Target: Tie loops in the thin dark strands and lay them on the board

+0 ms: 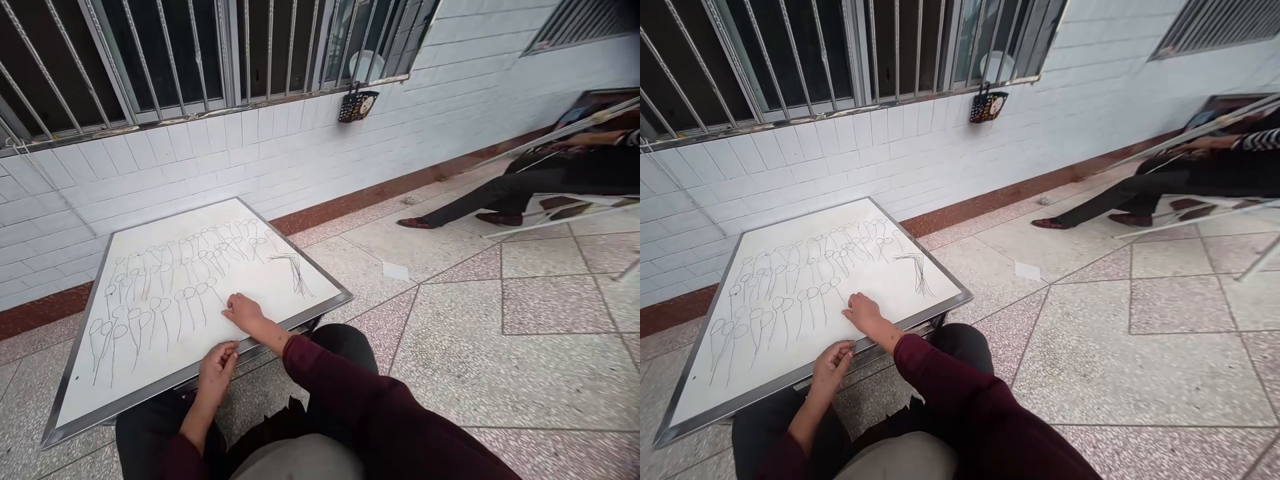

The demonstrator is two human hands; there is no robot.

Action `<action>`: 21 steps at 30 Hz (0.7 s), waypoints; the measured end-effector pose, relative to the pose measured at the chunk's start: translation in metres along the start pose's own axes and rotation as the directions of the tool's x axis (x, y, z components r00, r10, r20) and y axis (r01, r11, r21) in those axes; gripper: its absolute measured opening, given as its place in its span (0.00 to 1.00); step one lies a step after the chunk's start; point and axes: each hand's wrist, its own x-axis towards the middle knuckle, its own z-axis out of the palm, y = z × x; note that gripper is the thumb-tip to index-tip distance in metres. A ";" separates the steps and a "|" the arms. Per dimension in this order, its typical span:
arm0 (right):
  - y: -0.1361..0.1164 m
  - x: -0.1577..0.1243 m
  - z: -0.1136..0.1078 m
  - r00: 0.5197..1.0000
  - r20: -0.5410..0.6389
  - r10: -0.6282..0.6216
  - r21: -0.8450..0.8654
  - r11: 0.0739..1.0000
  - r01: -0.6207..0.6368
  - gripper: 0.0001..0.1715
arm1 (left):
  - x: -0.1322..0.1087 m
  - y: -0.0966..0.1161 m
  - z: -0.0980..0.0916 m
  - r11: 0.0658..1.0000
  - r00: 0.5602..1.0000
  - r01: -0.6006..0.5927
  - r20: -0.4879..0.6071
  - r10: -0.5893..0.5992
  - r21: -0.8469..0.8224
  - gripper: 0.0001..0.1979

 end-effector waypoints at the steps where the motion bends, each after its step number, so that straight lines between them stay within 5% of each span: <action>1: -0.004 0.003 0.001 1.000 0.009 0.017 -0.008 1.000 -0.017 0.09 | 0.000 0.001 0.000 1.000 1.000 0.005 -0.008 -0.005 -0.005 0.18; 9: 0.014 -0.008 -0.021 0.986 0.000 0.168 0.087 0.982 -0.167 0.07 | -0.004 0.010 -0.001 0.987 0.995 0.079 -0.048 -0.087 -0.137 0.20; 15: 0.032 -0.072 -0.046 0.987 0.157 0.018 0.398 0.914 -0.080 0.06 | 0.001 0.024 0.002 0.910 0.966 0.195 -0.092 -0.244 -0.365 0.23; 16: 0.030 -0.083 -0.050 0.978 0.206 -0.027 0.494 0.866 -0.080 0.09 | 0.005 0.030 0.004 0.890 0.958 0.195 -0.114 -0.263 -0.411 0.24; 18: 0.026 -0.101 -0.057 0.905 0.382 -0.186 0.857 0.439 -0.271 0.15 | 0.013 0.044 0.008 0.847 0.949 0.184 -0.137 -0.286 -0.499 0.27; 21: 0.021 -0.118 -0.064 0.767 0.536 -0.352 0.829 0.052 -0.556 0.21 | 0.023 0.070 0.013 0.713 0.950 0.153 -0.098 -0.298 -0.684 0.29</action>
